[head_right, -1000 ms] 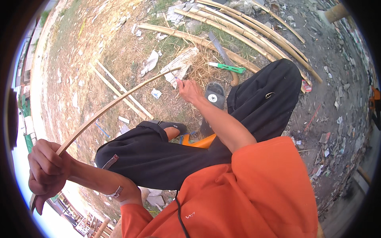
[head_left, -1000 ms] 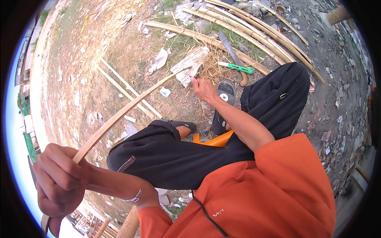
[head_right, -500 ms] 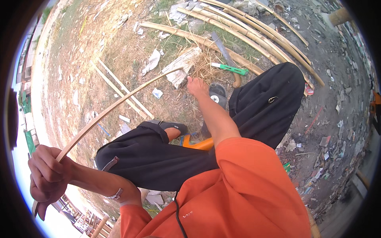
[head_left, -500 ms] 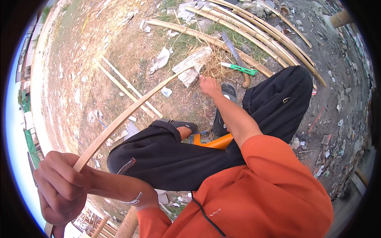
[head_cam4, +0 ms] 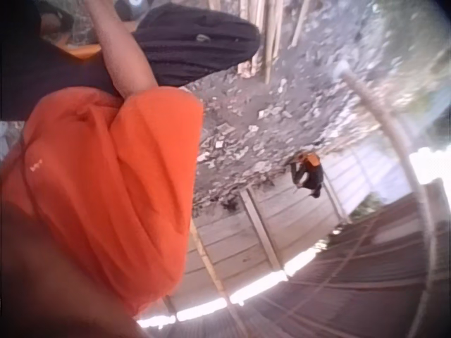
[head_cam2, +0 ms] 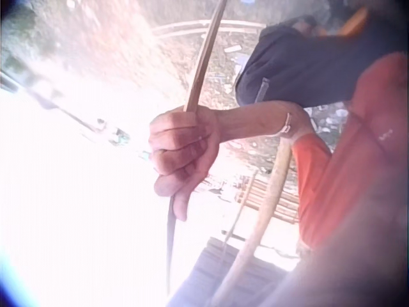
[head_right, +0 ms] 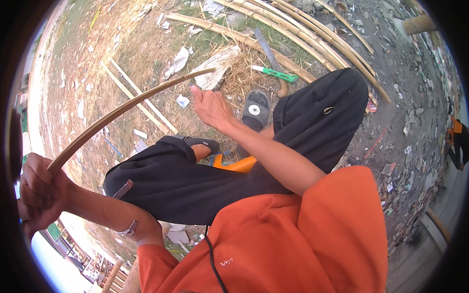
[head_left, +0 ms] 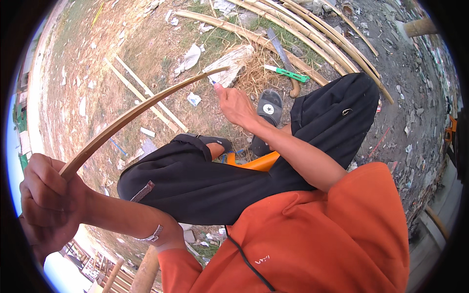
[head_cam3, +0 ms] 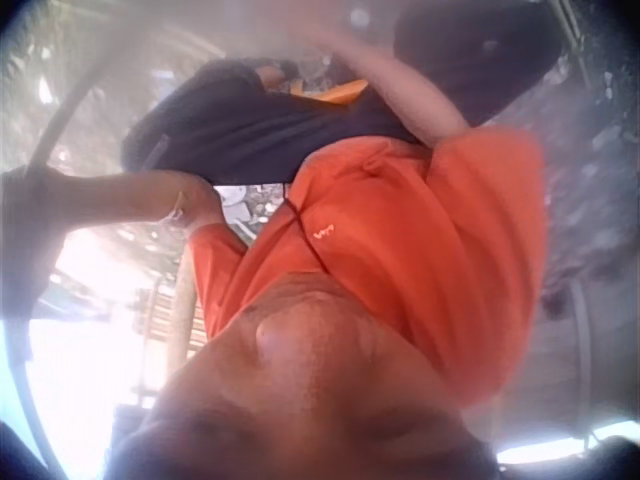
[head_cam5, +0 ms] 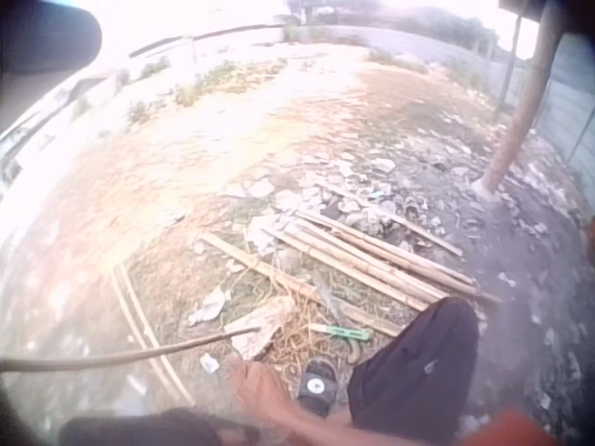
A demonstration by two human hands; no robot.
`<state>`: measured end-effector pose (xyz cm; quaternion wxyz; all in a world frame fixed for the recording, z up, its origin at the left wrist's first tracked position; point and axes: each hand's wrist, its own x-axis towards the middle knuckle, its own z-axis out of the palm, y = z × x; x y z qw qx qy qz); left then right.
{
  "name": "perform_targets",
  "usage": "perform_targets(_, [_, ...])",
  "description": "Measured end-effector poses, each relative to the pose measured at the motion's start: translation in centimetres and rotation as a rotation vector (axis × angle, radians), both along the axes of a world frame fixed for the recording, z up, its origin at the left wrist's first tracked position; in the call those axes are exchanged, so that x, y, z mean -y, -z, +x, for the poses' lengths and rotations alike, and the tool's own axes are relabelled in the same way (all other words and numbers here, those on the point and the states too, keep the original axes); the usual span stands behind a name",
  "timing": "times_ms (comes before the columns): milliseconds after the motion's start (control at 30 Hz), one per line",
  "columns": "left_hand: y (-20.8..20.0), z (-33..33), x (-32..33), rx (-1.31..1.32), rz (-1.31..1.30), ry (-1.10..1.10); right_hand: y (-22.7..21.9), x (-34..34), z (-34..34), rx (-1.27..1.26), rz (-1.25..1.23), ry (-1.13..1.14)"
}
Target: The person holds a long, thin bamboo stick and uses a small knife to shave and sharpen one end. The person rotates the stick and continues shaving along its length to create a pointed tip.
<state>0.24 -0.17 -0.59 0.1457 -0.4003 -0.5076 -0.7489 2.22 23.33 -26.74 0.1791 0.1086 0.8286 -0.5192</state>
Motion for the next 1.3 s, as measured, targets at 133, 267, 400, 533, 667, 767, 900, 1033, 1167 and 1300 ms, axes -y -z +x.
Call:
perform_targets(133, [-0.2,0.2,-1.7,-0.010,0.004,0.153,0.4,0.0,-0.1,0.027,0.013,-0.043])
perform_targets(267, [-0.4,-0.2,-3.7,-0.051,0.001,0.259,3.4,-1.3,-0.5,0.045,0.126,-0.040])
perform_targets(400, [-0.5,0.3,-4.7,-0.009,0.039,0.333,1.1,-0.6,0.2,-0.033,0.074,-0.056])
perform_targets(533, [-0.4,0.2,-4.9,-0.018,0.056,0.371,3.9,-2.2,-0.7,0.088,0.164,-0.054])
perform_targets(667, [-0.2,0.2,-5.3,-0.045,0.069,0.404,4.1,-1.7,0.2,-0.048,0.064,-0.056])
perform_targets(767, [-0.6,0.0,-5.6,-0.018,0.074,0.428,5.0,-2.7,-0.4,0.041,0.124,-0.068])
perform_targets(900, [-0.2,-0.2,-4.7,-0.032,0.079,0.493,6.0,-2.7,0.0,0.081,0.102,-0.054])
perform_targets(1033, [-0.6,0.3,-5.8,-0.033,0.051,0.462,5.0,-2.4,-0.3,0.033,0.054,-0.068])
perform_targets(1167, [-0.7,-0.7,-5.7,-0.090,0.017,0.551,5.6,-2.7,-1.0,0.006,0.065,-0.075])
perform_targets(1300, [-0.9,-0.2,-4.3,-0.068,-0.044,0.464,4.6,-2.1,-1.0,-0.005,0.122,-0.092])
